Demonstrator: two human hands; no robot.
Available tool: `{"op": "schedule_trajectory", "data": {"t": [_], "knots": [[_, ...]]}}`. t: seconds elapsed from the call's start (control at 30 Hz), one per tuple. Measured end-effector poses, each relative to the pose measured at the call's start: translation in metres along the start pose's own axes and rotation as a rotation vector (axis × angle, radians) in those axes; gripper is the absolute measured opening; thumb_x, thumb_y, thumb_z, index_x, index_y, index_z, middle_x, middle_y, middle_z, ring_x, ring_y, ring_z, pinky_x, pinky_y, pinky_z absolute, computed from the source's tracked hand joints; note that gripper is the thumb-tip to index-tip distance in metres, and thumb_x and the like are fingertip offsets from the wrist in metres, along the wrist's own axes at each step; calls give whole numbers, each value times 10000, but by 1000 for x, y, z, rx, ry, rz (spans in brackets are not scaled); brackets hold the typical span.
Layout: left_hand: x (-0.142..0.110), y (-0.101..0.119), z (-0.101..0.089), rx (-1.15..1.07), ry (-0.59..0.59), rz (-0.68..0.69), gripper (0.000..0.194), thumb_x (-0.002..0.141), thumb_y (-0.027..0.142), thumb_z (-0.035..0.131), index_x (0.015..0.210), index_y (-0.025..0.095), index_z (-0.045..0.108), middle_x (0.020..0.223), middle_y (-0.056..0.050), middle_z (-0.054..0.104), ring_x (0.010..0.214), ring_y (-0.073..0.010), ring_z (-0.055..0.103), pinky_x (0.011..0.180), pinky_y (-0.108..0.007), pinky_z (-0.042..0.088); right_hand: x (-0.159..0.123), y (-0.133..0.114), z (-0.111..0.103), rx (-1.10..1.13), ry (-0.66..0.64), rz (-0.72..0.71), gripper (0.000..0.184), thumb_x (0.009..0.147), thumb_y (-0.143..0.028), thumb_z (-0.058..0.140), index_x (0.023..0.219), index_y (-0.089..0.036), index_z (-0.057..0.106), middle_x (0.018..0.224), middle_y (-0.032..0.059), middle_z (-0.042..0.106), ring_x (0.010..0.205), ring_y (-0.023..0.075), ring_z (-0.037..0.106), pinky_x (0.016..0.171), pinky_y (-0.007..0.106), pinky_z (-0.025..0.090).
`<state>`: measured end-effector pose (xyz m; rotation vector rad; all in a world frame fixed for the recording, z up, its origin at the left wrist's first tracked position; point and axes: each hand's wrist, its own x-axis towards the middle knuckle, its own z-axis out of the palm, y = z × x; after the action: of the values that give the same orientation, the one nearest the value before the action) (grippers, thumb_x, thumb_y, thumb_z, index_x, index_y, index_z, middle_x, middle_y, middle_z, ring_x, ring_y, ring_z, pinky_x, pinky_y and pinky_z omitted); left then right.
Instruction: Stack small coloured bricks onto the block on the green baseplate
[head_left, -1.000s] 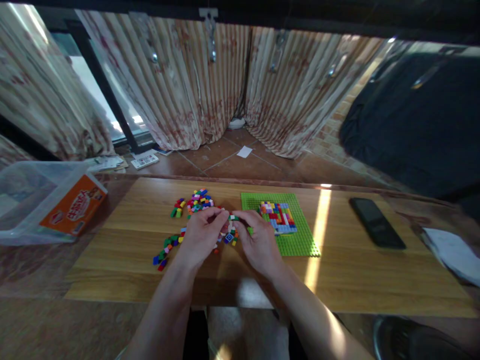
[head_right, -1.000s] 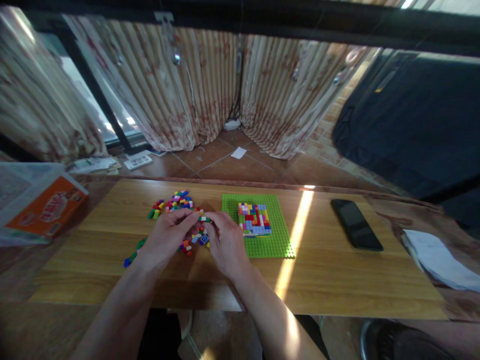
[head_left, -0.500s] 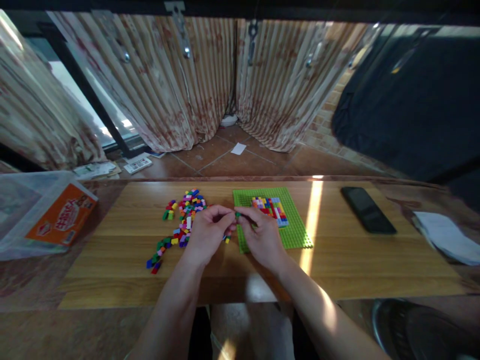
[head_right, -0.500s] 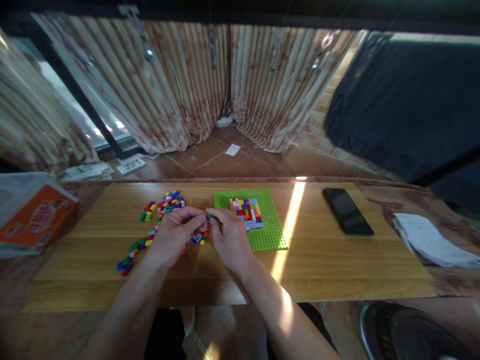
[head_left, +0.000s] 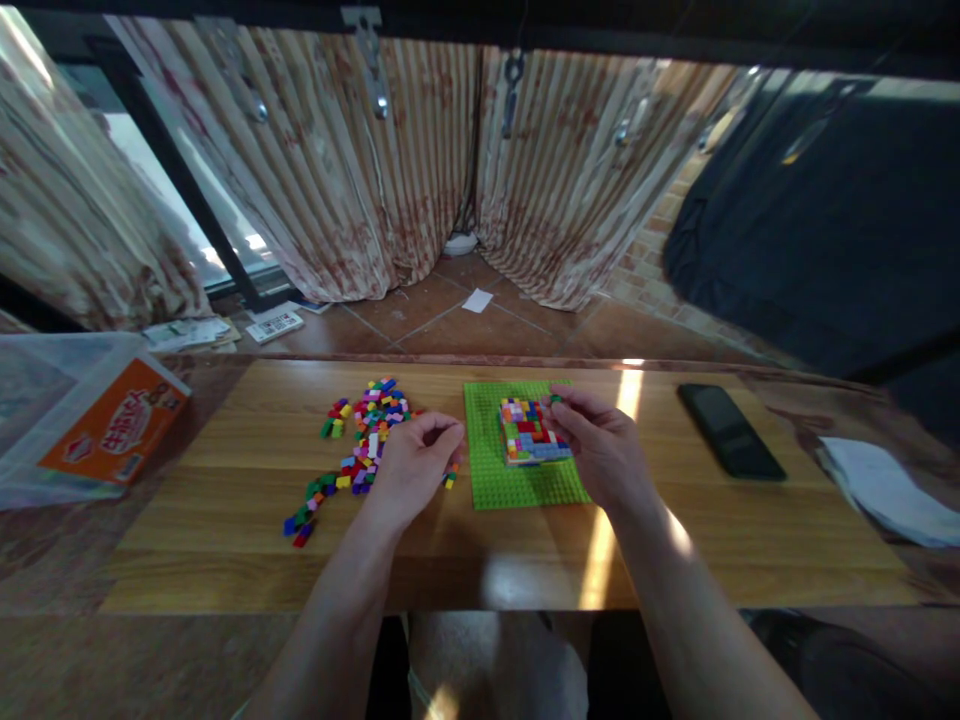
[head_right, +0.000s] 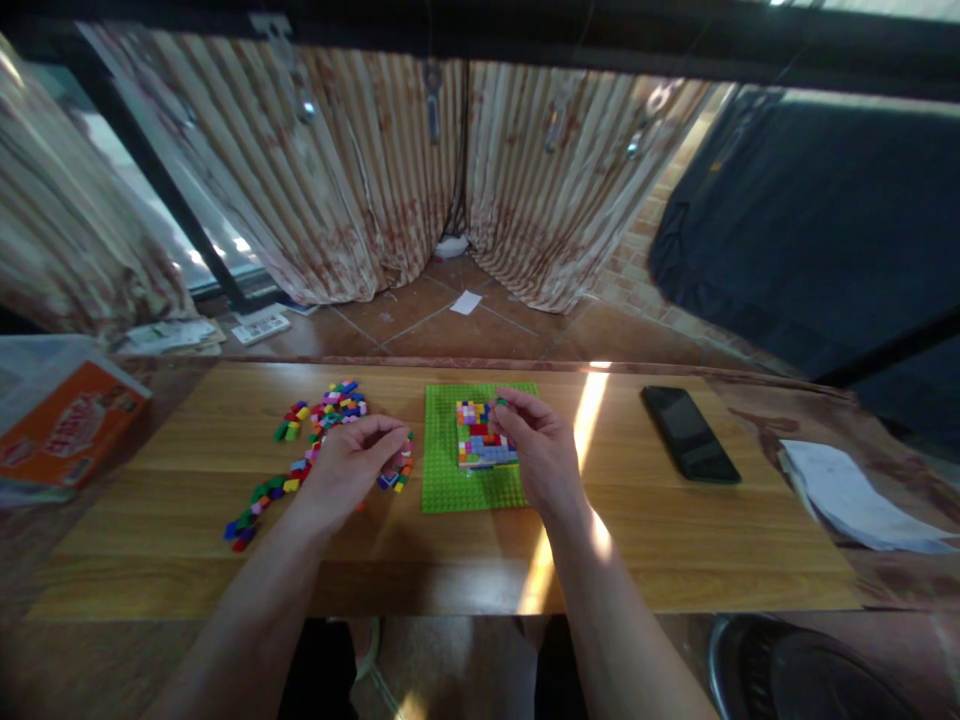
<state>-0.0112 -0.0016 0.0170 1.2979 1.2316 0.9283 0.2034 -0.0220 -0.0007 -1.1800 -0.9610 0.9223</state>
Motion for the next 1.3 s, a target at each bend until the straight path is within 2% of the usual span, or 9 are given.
{"op": "schedule_trajectory", "data": {"t": [0.13,0.3,0.43,0.67,1.03,1.3], "knots": [[1,0,2,52,6,39,182,758,330,627,746,155,676,608,-2,641,561,-115,575,536,-210,424,-2,-2,-11,-133,44,-23,233,807,-323,676,1008,-214,717,706,5,692,624,130,658,617,303,576],[2,0,5,84,11,46,179,763,325,614,741,154,662,585,7,625,528,-113,561,508,-212,411,-7,-9,-18,-510,-114,-237,167,826,-260,629,939,-220,745,898,46,695,771,155,655,661,313,541],[3,-1,7,83,17,41,182,760,332,615,749,157,664,578,12,621,528,-118,567,513,-219,418,-9,-8,-21,-694,-192,-293,173,847,-236,590,919,-234,747,936,49,723,864,185,670,759,358,539],[4,-1,8,102,-6,60,195,769,342,603,739,162,669,588,4,626,545,-127,565,520,-225,404,-10,-7,-19,-765,-251,-360,183,855,-231,581,865,-273,759,908,30,746,862,199,683,802,396,550],[4,-1,7,145,2,95,177,777,318,590,747,166,673,615,1,633,561,-131,569,529,-238,397,-9,-7,-20,-742,-261,-406,188,841,-196,590,817,-271,761,851,17,752,816,187,683,754,372,556],[5,-4,5,198,-15,117,183,802,305,558,764,158,661,633,-4,626,591,-134,571,558,-245,408,-8,-12,-21,-788,-320,-503,242,854,-147,549,822,-250,765,858,32,755,834,188,674,756,364,560]]}}
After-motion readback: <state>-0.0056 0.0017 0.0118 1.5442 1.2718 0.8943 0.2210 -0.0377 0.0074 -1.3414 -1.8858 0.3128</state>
